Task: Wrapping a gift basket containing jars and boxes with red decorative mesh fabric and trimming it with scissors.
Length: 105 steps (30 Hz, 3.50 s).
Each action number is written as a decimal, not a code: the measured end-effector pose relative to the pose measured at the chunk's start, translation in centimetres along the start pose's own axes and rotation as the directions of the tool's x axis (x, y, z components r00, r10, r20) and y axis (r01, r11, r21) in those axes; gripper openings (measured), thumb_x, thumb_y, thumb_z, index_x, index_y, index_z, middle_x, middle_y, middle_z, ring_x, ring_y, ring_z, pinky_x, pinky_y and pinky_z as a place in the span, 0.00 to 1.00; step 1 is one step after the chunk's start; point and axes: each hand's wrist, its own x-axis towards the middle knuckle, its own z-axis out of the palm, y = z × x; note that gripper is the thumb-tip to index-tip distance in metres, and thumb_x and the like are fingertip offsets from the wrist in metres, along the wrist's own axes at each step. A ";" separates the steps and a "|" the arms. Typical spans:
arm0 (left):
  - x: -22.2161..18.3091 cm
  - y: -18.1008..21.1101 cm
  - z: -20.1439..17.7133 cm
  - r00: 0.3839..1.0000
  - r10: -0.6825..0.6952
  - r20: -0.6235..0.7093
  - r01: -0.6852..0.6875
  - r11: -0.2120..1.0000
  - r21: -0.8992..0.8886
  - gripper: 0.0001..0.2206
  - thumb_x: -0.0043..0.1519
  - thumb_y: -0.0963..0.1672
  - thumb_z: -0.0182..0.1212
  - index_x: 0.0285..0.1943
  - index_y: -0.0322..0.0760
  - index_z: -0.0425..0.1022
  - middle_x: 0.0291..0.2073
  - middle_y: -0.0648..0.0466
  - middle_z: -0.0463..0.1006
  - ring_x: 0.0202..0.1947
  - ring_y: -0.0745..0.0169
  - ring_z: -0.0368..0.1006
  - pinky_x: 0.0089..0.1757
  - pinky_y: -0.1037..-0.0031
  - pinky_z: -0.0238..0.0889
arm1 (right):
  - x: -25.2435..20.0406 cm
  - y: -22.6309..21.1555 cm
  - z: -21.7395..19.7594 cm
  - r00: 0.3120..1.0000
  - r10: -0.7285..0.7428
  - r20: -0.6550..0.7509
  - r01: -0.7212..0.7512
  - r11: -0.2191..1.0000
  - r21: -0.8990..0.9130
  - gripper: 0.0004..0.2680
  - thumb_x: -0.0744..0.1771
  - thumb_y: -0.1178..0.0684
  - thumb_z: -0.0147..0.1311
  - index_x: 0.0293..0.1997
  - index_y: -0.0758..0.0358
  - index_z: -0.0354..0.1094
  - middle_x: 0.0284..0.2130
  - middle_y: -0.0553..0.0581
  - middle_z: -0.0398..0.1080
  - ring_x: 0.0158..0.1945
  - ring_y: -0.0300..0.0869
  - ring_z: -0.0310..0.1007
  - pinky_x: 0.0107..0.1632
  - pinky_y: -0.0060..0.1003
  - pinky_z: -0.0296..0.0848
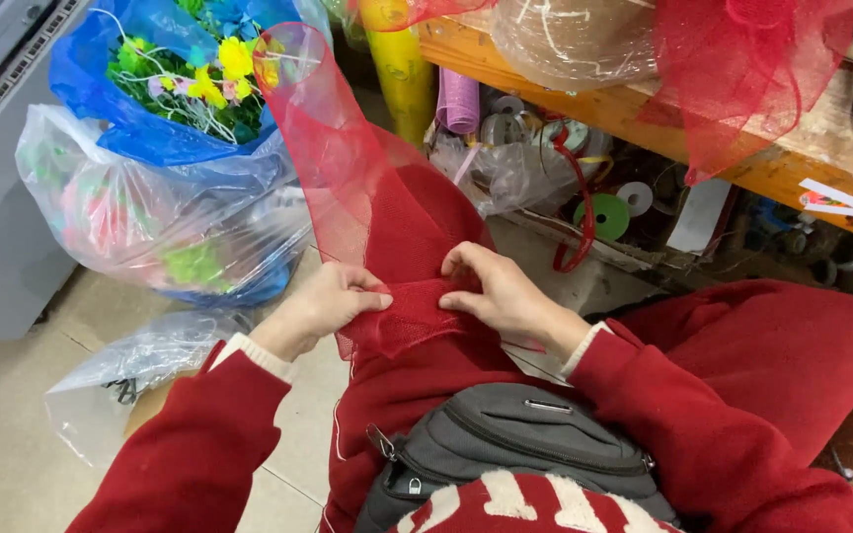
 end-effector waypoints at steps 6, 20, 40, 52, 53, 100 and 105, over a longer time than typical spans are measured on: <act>0.3 -0.3 -0.6 0.986 -0.137 0.093 0.160 0.932 -0.326 0.10 0.56 0.41 0.72 0.44 0.30 0.82 0.26 0.45 0.83 0.24 0.54 0.83 0.28 0.65 0.78 | 0.0 -0.5 1.3 0.742 -0.668 -0.060 0.521 0.630 -0.576 0.07 0.64 0.47 0.66 0.37 0.47 0.70 0.42 0.46 0.66 0.46 0.46 0.70 0.47 0.45 0.68; -6.3 0.6 -0.7 0.999 0.042 -0.023 -0.048 0.916 -0.399 0.25 0.56 0.40 0.74 0.64 0.35 0.72 0.30 0.38 0.85 0.25 0.44 0.84 0.24 0.65 0.76 | -1.8 -1.1 2.7 0.751 -0.656 0.074 0.514 0.511 -0.689 0.15 0.64 0.34 0.63 0.38 0.54 0.70 0.37 0.49 0.73 0.41 0.43 0.75 0.52 0.44 0.64; -6.7 32.0 -2.8 0.395 0.877 -0.273 -0.725 0.480 0.494 0.30 0.64 0.53 0.54 0.73 0.36 0.64 0.68 0.45 0.71 0.66 0.51 0.68 0.60 0.60 0.61 | -6.8 -6.9 -10.2 0.650 -0.595 -0.472 0.533 0.800 -0.276 0.06 0.70 0.59 0.55 0.50 0.65 0.76 0.43 0.54 0.80 0.44 0.44 0.84 0.46 0.32 0.78; -1.6 39.4 0.8 0.494 0.842 -0.218 -0.644 0.523 0.558 0.43 0.64 0.64 0.29 0.82 0.35 0.51 0.67 0.44 0.68 0.64 0.42 0.65 0.55 0.50 0.58 | -8.7 -2.7 -12.4 0.615 -0.486 -0.621 0.444 0.864 -0.237 0.05 0.68 0.56 0.57 0.44 0.63 0.78 0.37 0.52 0.81 0.40 0.41 0.83 0.45 0.32 0.79; -2.3 39.2 1.1 0.479 0.851 -0.215 -0.639 0.506 0.579 0.42 0.65 0.63 0.29 0.82 0.36 0.52 0.56 0.46 0.78 0.56 0.45 0.72 0.49 0.53 0.63 | -8.4 -2.4 -13.0 0.586 -0.495 -0.642 0.419 0.863 -0.282 0.05 0.68 0.55 0.58 0.44 0.62 0.77 0.35 0.51 0.80 0.38 0.41 0.82 0.43 0.32 0.78; 2.3 26.3 15.9 0.639 0.763 -0.099 -0.768 0.627 -0.131 0.19 0.67 0.46 0.52 0.67 0.41 0.76 0.65 0.52 0.77 0.69 0.53 0.69 0.67 0.60 0.57 | -6.4 2.8 -37.5 0.530 0.395 -0.750 -0.846 0.185 -0.500 0.33 0.63 0.18 0.52 0.64 0.56 0.65 0.61 0.61 0.69 0.67 0.56 0.61 0.68 0.53 0.57; 3.1 25.9 15.9 0.656 0.748 -0.102 -0.754 0.644 -0.127 0.19 0.67 0.46 0.52 0.67 0.40 0.75 0.65 0.52 0.78 0.67 0.54 0.70 0.66 0.62 0.60 | -8.5 0.2 -37.6 0.509 0.383 -0.771 -0.861 0.253 -0.442 0.22 0.60 0.32 0.66 0.49 0.57 0.79 0.50 0.58 0.78 0.59 0.56 0.68 0.60 0.50 0.63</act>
